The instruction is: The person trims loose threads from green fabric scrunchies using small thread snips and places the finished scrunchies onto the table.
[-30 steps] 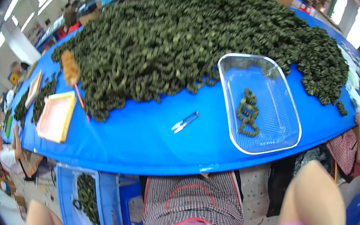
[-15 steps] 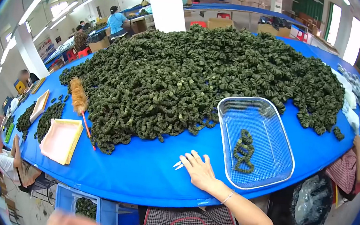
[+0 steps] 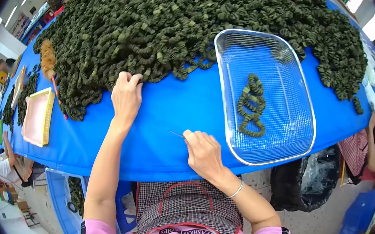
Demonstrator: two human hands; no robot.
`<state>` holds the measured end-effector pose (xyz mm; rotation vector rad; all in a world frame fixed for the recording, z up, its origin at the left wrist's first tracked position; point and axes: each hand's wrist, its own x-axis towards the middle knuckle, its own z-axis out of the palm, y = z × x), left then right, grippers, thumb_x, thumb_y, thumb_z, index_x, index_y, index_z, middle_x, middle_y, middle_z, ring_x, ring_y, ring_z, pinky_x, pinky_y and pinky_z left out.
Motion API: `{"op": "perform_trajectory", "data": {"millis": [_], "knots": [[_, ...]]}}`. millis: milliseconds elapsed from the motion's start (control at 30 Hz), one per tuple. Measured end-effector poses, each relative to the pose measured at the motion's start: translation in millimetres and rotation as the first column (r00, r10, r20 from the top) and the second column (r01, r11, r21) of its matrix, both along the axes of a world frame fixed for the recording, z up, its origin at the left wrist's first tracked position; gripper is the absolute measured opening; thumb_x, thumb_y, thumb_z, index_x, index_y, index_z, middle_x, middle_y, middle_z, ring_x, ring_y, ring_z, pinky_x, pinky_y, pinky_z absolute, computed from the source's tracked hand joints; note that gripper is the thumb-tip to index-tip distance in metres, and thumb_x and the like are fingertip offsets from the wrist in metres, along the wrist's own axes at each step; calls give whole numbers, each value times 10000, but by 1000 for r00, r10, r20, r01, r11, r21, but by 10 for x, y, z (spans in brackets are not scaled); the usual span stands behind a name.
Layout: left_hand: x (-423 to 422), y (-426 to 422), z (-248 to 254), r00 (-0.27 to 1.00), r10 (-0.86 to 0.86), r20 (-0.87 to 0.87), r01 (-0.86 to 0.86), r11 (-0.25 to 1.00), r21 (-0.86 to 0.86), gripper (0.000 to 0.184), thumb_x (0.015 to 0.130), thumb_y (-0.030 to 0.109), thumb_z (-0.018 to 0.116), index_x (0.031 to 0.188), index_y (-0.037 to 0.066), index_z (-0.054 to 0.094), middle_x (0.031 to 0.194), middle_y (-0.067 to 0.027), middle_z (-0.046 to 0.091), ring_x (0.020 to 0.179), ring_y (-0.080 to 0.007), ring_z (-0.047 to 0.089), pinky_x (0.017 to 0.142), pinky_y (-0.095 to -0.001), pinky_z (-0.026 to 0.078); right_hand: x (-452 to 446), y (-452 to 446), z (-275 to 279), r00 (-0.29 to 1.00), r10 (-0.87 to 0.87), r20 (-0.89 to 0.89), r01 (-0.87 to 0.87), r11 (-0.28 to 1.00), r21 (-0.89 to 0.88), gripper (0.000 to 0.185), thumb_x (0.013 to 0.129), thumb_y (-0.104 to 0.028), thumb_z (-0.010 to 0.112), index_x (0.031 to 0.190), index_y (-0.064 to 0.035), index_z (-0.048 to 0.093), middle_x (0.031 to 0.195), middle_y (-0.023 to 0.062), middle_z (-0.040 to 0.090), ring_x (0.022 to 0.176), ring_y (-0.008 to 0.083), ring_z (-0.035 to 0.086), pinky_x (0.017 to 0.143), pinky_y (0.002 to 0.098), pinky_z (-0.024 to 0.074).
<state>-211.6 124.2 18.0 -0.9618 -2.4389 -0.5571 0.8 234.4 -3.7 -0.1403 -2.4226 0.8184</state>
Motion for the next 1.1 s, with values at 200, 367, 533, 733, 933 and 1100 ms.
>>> {"op": "perform_trajectory", "data": {"millis": [200,367,533,733,933,1100], "knots": [[419,-173,196,988,-36,151,-36,895,445,120,762,35,570,880,15,559,912,-97,552,826,-220,523,718,-326,415,65,-57,173,995,-16,103,73,809,-583,165,784,-113,615,793,-18,480,520,25,396,448,86,365,421,258,312],[1207,-435,54,269,-643,717,-592,477,650,186,879,135,487,1008,3,499,949,-84,577,852,-156,545,789,-294,435,11,-151,121,977,97,189,90,617,-782,266,874,-220,510,689,-42,439,568,-10,418,513,58,371,464,221,314],[1777,-705,-133,-65,-814,577,-700,449,555,266,867,234,522,1024,21,492,962,-89,580,862,-168,548,808,-321,420,46,-323,145,980,164,116,54,342,-938,301,936,-261,364,887,-30,550,717,5,520,625,56,419,568,220,351],[1911,-876,-99,-41,-765,643,-611,528,589,314,859,198,539,1088,9,439,971,-102,579,903,-163,540,814,-302,422,276,-387,215,900,409,153,72,207,-976,195,856,-132,528,998,-2,558,818,30,587,672,77,520,610,221,426],[1935,-1003,-85,21,-704,709,-415,639,647,282,833,114,576,1055,-5,448,908,-98,586,831,-144,565,758,-259,455,375,-530,168,887,450,103,-41,299,-953,195,853,-139,545,974,13,553,827,31,586,713,63,518,657,218,439],[2006,-1041,-136,-8,-780,625,-449,561,695,194,858,147,530,974,7,461,741,-43,515,650,-97,475,629,-248,416,466,-618,120,880,466,91,-3,198,-980,194,843,-195,573,878,-5,570,750,9,569,660,48,485,598,208,408]]}}
